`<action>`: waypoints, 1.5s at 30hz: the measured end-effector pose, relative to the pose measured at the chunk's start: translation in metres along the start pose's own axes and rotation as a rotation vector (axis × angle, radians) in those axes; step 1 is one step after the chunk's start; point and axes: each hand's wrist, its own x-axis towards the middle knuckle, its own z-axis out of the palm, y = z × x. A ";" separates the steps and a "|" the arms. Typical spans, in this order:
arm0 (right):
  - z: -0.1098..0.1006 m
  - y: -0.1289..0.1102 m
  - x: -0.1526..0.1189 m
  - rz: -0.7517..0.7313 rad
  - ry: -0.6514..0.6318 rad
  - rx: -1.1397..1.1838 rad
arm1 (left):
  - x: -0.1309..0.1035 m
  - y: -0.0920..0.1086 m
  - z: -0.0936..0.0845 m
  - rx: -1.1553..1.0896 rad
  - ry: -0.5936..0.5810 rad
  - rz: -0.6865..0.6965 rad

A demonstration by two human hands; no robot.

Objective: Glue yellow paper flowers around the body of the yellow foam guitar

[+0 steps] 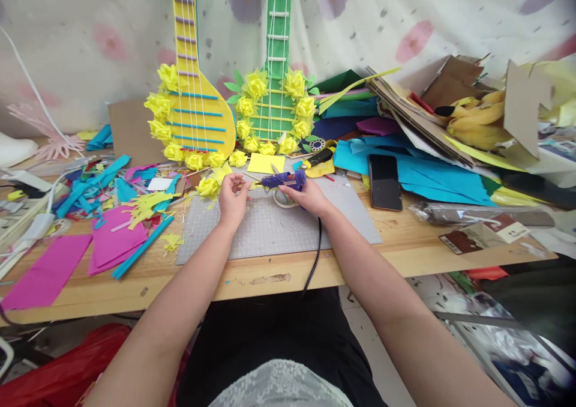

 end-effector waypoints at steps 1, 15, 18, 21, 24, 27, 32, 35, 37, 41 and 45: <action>0.000 0.000 0.000 0.005 0.004 -0.003 | 0.000 0.000 0.000 -0.004 0.001 -0.001; -0.038 0.012 0.007 0.229 0.316 -0.109 | 0.000 0.010 -0.001 -0.304 0.044 -0.173; -0.048 0.024 0.011 0.255 0.359 -0.177 | 0.004 0.012 -0.003 -0.358 0.072 -0.215; -0.048 0.031 0.012 0.291 0.323 -0.281 | 0.010 0.015 -0.006 -0.417 0.107 -0.257; -0.043 0.028 0.012 0.334 0.281 -0.384 | 0.015 0.019 -0.010 -0.463 0.123 -0.307; -0.042 0.022 0.010 0.291 0.309 -0.381 | 0.018 0.024 -0.013 -0.487 0.124 -0.316; -0.045 0.003 0.005 -0.059 0.643 -0.348 | 0.026 0.030 -0.023 -0.458 0.141 -0.293; -0.035 -0.018 0.002 -0.212 0.718 -0.371 | 0.033 0.035 -0.032 -0.402 0.141 -0.203; -0.021 -0.034 0.003 -0.239 0.575 -0.313 | 0.038 0.040 -0.038 -0.364 0.149 -0.147; 0.023 -0.055 0.017 -0.112 0.137 -0.133 | 0.048 0.051 -0.049 -0.329 0.182 -0.124; 0.070 -0.053 0.048 0.175 -0.078 0.070 | 0.056 0.058 -0.061 -0.307 0.166 -0.174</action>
